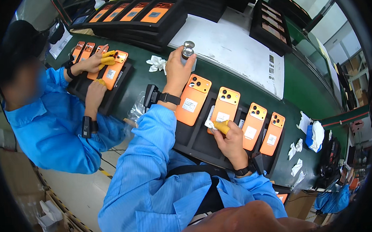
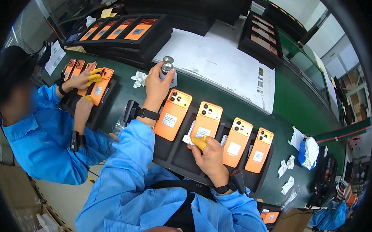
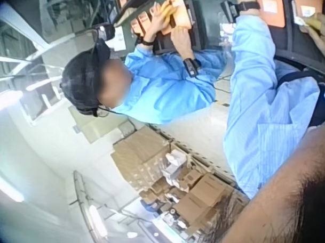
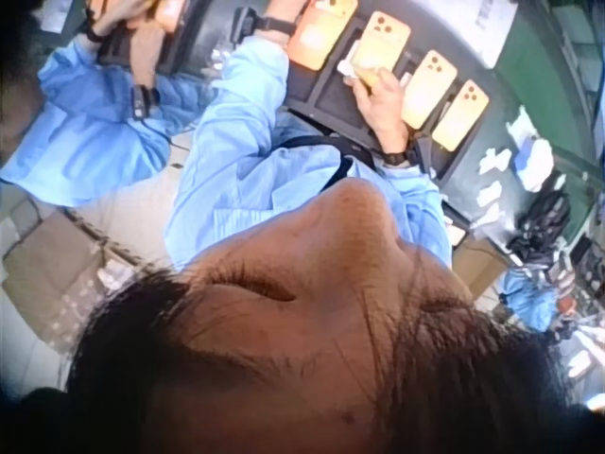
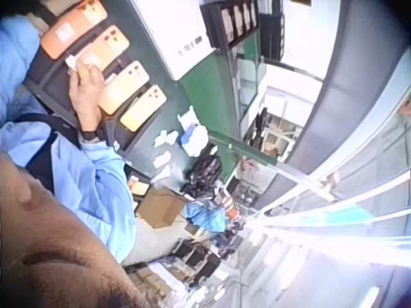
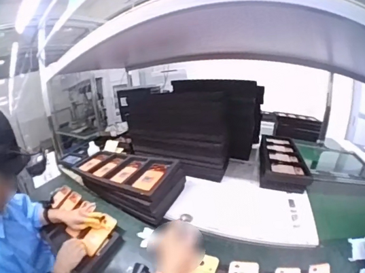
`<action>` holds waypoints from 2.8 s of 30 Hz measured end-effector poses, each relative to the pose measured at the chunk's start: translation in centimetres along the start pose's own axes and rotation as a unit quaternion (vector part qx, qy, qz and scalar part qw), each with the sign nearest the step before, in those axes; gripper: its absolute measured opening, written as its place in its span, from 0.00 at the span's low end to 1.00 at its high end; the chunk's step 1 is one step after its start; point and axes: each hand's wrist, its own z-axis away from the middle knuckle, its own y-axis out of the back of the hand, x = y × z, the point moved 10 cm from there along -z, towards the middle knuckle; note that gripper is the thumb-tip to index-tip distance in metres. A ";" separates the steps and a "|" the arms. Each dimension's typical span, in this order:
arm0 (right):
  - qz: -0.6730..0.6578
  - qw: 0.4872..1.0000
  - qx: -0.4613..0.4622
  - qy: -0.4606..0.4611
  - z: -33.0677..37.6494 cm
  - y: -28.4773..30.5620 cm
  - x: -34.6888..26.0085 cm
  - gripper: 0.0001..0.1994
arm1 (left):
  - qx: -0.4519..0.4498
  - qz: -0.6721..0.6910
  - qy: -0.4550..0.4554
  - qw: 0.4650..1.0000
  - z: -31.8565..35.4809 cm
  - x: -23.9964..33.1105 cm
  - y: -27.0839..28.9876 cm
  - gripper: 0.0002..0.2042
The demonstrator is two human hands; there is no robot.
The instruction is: Cleaning and inspecting orange smartphone components on a factory assembly line.
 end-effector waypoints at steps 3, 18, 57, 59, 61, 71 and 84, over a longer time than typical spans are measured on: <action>0.008 1.000 -0.009 0.000 0.2 -0.3 0.1 0.09 | -0.004 -0.008 -0.019 1.000 0.0 0.9 0.3 0.25; -0.017 1.000 0.009 -0.018 0.4 -0.6 0.6 0.08 | -0.022 -0.033 -0.036 0.999 0.0 1.1 0.4 0.25; 0.150 0.983 0.064 0.085 -15.1 -0.7 -2.2 0.10 | 0.131 0.042 -0.116 0.984 0.8 3.5 4.6 0.27; 0.163 0.978 0.064 0.116 -18.1 -1.1 -3.0 0.09 | 0.143 0.014 -0.123 0.982 0.9 3.5 5.1 0.27; 0.198 0.969 0.058 0.134 -20.3 -3.0 -2.5 0.08 | 0.164 -0.002 -0.131 0.978 0.9 3.9 5.4 0.29; 0.318 0.939 0.024 0.130 -22.1 -7.4 -2.8 0.07 | 0.194 0.016 -0.134 0.972 1.3 3.7 5.8 0.30; 0.315 0.935 0.037 0.157 -22.3 -7.9 -3.1 0.05 | 0.184 0.019 -0.141 0.972 1.2 3.5 5.6 0.30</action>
